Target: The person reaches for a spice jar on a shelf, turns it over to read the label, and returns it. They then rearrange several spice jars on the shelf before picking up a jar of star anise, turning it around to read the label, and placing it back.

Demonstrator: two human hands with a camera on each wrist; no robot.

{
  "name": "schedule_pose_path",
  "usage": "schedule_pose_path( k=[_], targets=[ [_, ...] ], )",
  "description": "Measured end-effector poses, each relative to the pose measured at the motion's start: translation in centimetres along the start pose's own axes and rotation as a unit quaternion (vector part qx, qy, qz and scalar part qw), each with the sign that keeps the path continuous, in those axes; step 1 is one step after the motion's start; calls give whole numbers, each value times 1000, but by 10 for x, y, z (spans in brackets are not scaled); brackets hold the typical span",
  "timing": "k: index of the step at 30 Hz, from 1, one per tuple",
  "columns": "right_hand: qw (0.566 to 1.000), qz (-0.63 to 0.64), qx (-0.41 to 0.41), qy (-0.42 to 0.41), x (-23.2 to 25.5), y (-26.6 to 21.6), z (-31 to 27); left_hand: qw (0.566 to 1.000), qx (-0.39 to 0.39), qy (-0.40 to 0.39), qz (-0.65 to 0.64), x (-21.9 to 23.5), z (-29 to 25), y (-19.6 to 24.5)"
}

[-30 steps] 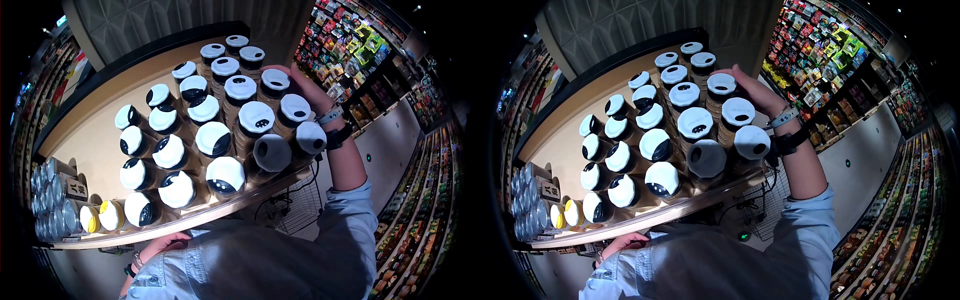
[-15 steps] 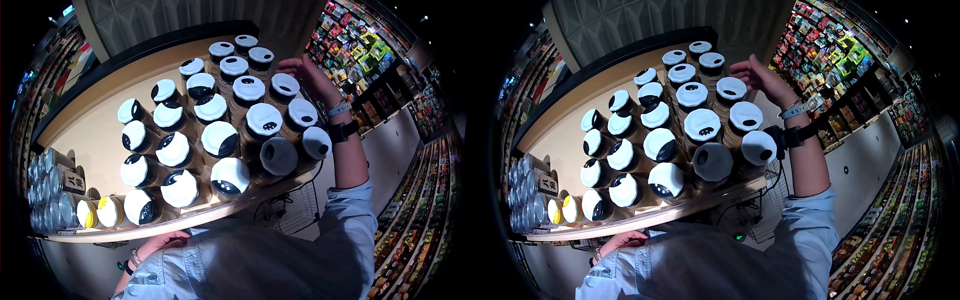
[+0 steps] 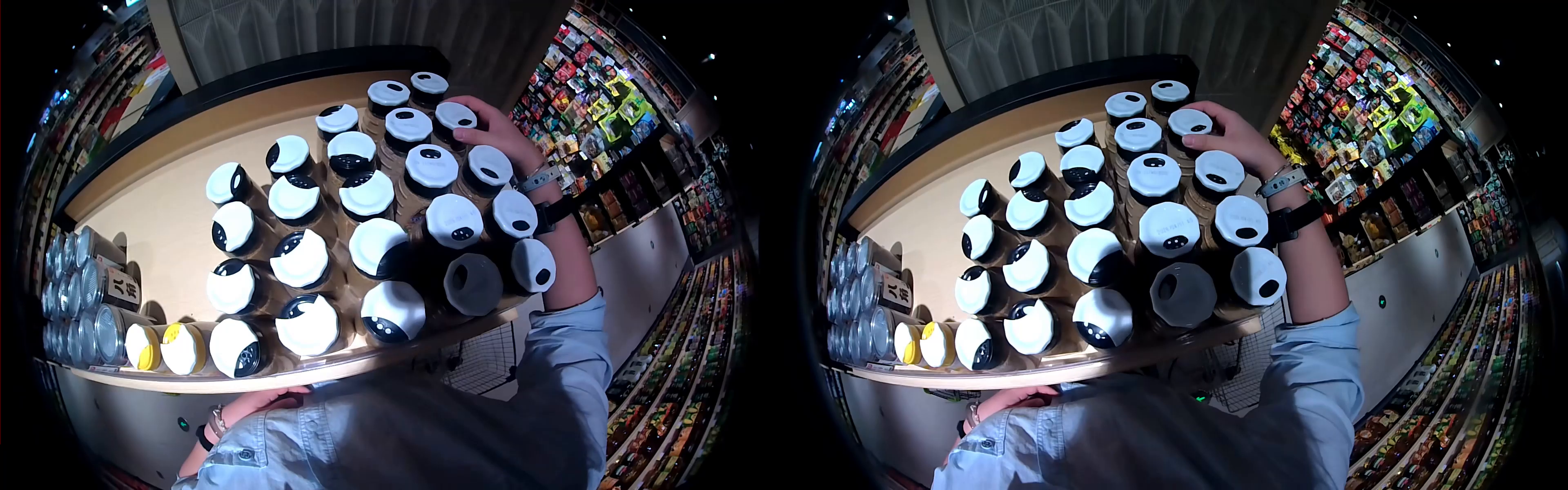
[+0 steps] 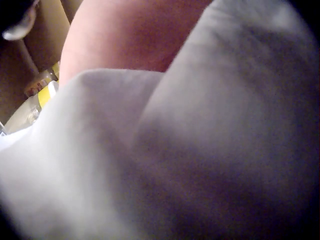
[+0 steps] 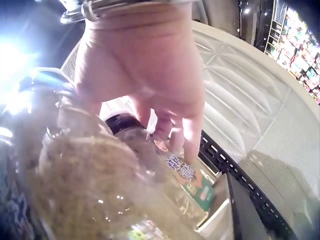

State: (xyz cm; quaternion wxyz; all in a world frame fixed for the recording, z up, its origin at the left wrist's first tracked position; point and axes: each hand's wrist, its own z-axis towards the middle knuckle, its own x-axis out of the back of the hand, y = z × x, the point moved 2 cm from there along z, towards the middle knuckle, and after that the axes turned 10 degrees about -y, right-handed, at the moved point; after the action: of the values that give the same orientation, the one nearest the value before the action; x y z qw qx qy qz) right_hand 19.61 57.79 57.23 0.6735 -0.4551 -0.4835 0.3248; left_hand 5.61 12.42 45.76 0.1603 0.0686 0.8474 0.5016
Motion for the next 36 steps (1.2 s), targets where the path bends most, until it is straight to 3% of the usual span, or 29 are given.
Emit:
schedule_pose_path(
  k=[9,14,18,20,23,29,31,36],
  targets=[
    [996,79,-38,4,8,19,-1,1000,11,14,-13,2,-5,-5],
    [994,112,-14,5,0,6,0,1000,12,19,-18,2,-8,-6],
    [993,117,6,6,25,25,15,999,9,25,-23,2,-8,-7],
    [994,73,-3,87,36,32,24,999,6,27,-26,1,-8,-8],
    [990,60,-3,127,35,37,38,999,2,33,-28,1,-8,-9],
    [988,132,21,84,27,33,52,998,7,43,-37,2,-8,-10],
    [980,198,23,19,27,32,54,998,9,47,-39,2,-10,-12],
    [991,130,-4,-21,24,22,57,997,13,55,-47,4,-11,-13]
  ],
)
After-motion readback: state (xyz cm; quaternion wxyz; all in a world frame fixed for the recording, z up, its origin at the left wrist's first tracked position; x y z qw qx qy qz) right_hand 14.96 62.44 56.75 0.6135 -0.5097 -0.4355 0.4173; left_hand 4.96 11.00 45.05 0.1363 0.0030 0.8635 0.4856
